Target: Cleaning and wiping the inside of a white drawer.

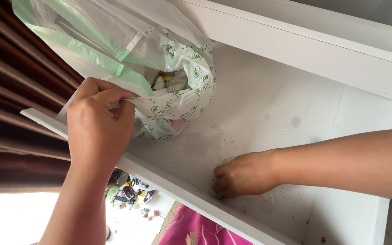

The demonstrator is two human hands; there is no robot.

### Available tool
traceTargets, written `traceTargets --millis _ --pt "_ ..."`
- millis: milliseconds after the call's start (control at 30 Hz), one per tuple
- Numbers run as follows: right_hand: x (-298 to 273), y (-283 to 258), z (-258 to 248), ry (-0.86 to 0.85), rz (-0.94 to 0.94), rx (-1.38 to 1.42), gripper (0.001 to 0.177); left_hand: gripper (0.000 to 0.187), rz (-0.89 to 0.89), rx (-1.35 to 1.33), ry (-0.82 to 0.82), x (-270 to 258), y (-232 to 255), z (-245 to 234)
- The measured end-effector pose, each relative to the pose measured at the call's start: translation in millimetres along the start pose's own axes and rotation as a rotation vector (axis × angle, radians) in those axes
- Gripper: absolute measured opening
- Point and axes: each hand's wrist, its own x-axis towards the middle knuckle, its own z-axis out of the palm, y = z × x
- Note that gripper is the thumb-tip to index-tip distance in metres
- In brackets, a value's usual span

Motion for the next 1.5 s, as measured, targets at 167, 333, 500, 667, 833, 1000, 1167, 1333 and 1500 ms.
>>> traceTargets --millis 167,333,500,667,833,1000,1167,1333,1500 --pt "-17.4 12.6 -12.8 -0.051 -0.15 -0.071 0.007 0.021 0.019 -0.045 -0.054 -0.1 0.5 -0.7" --pt "-38.3 45.9 -23.6 0.055 0.036 -0.023 0.009 0.02 0.041 -0.056 -0.142 1.3 5.9 -3.7" --pt "-40.4 33.5 -72.1 0.168 0.685 0.371 0.022 0.019 0.118 -0.037 -0.207 3.8 5.4 -4.7" --pt "-39.8 22.3 -126.0 0.468 1.008 1.068 0.032 0.02 0.223 -0.042 -0.254 5.3 5.2 -3.6" --pt "1.6 33.6 -190.8 0.737 0.871 1.194 0.036 0.019 0.247 -0.08 -0.239 3.7 2.9 -2.3" --pt "74.1 82.7 -196.0 0.79 0.884 1.147 0.034 0.02 0.283 -0.129 -0.206 1.7 3.2 -2.5" --pt "119.9 77.4 -186.9 0.861 1.061 0.518 0.033 0.022 0.291 -0.176 -0.151 0.1 2.8 -2.8" --pt "112.6 91.8 -174.5 0.526 0.934 0.042 0.02 0.022 0.283 -0.171 -0.113 -1.0 3.2 -2.3" --pt "104.4 70.0 -177.5 0.757 0.776 -0.225 0.015 0.021 0.281 -0.16 -0.095 -2.8 2.5 -1.9"
